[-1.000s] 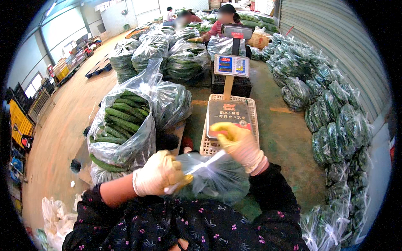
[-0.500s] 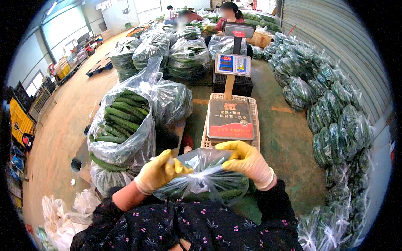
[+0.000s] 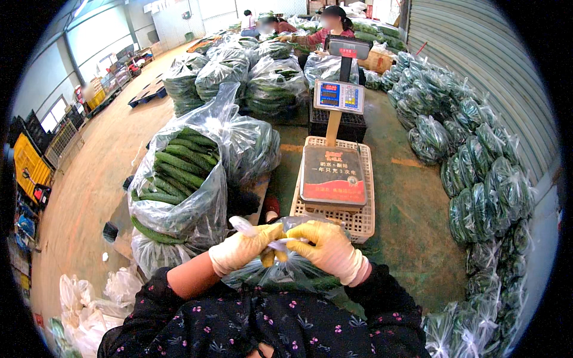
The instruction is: The person sorts cucumbers by hand, weighing them on a digital scale and packing them into plastic bags. They move cucumbers from a large bulk bag into smaller individual bags, ensuring the weight is correct before tying the bags shut.
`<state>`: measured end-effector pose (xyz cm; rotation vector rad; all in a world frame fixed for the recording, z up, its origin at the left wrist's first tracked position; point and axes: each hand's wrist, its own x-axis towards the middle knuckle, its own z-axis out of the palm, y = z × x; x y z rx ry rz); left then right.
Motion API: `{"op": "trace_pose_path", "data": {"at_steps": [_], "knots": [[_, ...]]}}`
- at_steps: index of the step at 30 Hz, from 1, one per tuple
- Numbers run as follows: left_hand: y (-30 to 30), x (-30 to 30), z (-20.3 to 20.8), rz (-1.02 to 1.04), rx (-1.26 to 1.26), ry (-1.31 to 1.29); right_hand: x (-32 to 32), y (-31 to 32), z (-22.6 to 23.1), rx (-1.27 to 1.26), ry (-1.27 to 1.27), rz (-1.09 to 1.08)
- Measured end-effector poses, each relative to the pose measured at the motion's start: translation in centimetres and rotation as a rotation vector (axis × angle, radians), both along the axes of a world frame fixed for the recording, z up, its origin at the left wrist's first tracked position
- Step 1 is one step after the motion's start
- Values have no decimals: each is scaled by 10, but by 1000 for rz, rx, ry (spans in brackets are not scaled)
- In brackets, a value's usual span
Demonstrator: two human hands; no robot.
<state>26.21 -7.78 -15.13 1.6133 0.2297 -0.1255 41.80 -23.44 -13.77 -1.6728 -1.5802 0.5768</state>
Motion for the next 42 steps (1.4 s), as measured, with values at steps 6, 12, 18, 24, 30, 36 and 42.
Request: {"op": "trace_pose_path", "data": {"at_steps": [6, 12, 18, 24, 30, 36, 42], "knots": [[-12, -11, -22, 83, 153, -332, -14, 24, -1, 568, -16, 143], [0, 24, 19, -132, 1487, -652, -10, 59, -54, 52, 1127, 290], [8, 7, 46, -518, 1704, -526, -17, 63, -35, 256, 321, 45], [34, -50, -54, -534, 1424, -593, 42, 27, -100, -120, -431, -178], [-1, -32, -17, 137, 433, -201, 32, 11, -54, 69, -251, 6], [-52, 11, 26, 273, 41, -130, 0, 1, -73, -122, -170, 54], [-37, 31, 30, 107, -99, -80, 14, -37, -99, -16, 440, -338]]}}
